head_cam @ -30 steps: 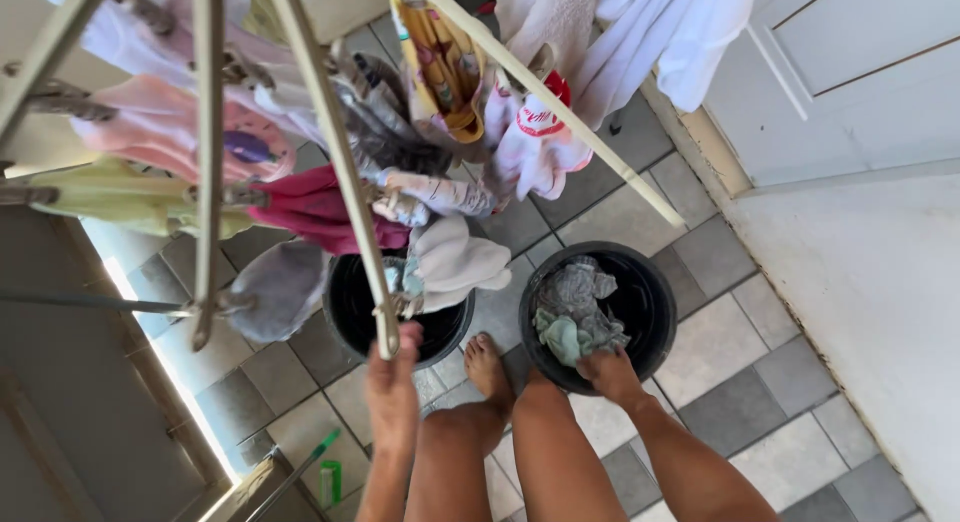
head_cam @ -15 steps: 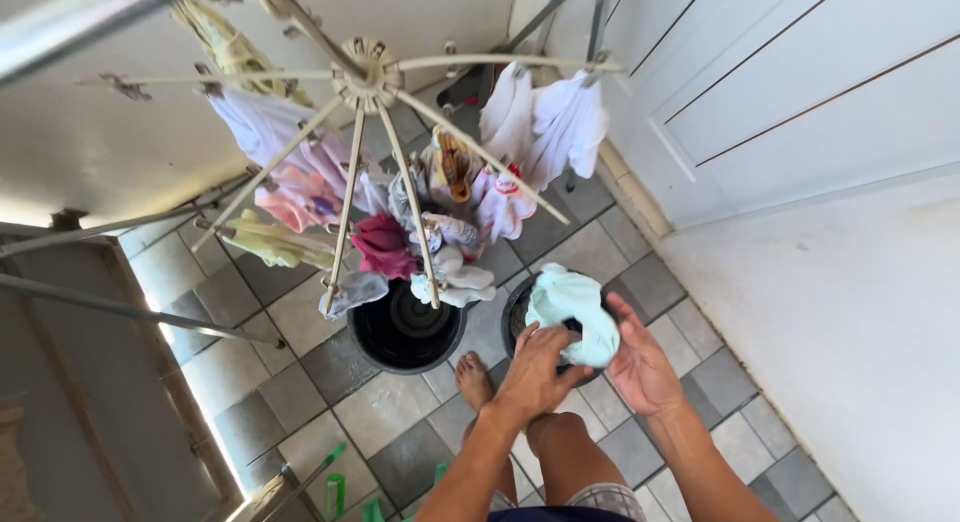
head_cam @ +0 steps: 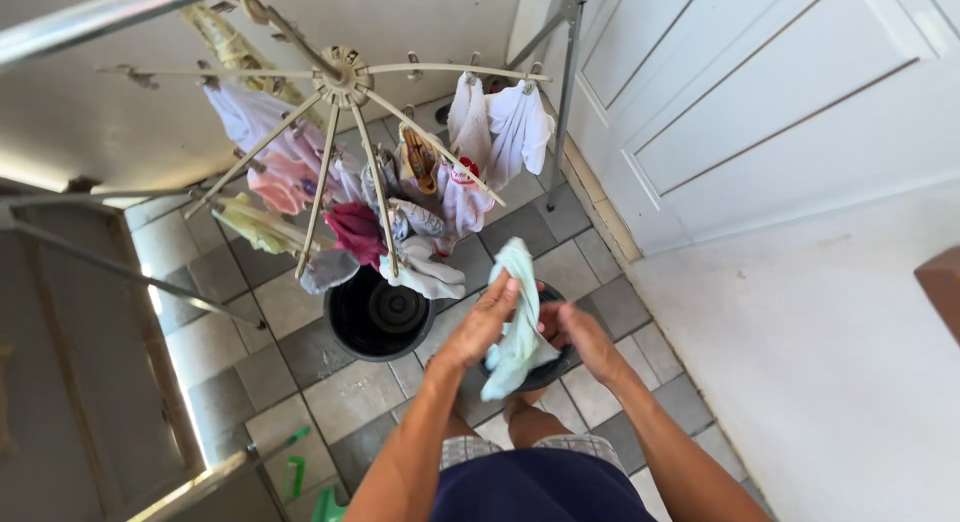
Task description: Hanging wet clothes and underwear onto a circular drying rack and positioning a laundry pole.
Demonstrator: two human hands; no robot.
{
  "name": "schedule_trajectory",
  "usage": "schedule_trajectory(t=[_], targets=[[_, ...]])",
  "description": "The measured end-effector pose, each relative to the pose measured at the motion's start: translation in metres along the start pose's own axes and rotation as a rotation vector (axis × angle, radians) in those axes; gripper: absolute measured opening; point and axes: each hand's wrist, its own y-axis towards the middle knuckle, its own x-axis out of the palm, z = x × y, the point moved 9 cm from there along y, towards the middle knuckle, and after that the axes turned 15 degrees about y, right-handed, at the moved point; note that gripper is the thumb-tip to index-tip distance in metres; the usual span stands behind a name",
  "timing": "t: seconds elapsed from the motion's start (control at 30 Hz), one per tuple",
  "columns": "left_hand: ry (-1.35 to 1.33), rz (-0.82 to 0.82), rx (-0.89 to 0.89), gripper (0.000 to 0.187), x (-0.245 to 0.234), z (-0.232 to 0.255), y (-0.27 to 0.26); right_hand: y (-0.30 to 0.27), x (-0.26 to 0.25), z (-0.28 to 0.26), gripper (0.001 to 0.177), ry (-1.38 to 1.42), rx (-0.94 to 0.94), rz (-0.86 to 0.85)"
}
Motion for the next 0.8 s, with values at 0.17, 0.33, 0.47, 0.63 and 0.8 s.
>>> schedule_trajectory(t=[0.17, 0.33, 0.47, 0.63, 0.8], targets=[[0.443, 0.149, 0.066, 0.074, -0.012, -0.006, 0.003, -0.015, 0.000, -0.044, 0.046, -0.578, 0.013, -0.185], [0.793, 0.325, -0.087, 0.077, -0.012, 0.007, 0.010, -0.023, 0.004, -0.090, 0.043, -0.626, 0.087, -0.267], [0.358, 0.380, -0.061, 0.058, -0.044, -0.033, 0.035, -0.022, 0.020, -0.096, 0.040, -1.302, 0.137, -0.481], [0.708, 0.613, -0.158, 0.048, -0.069, 0.001, 0.035, 0.025, -0.013, -0.118, 0.027, -0.650, -0.023, -0.448], [1.122, 0.825, -0.021, 0.043, -0.071, 0.116, 0.033, 0.058, 0.033, -0.209, 0.030, -0.297, -0.288, 0.061]])
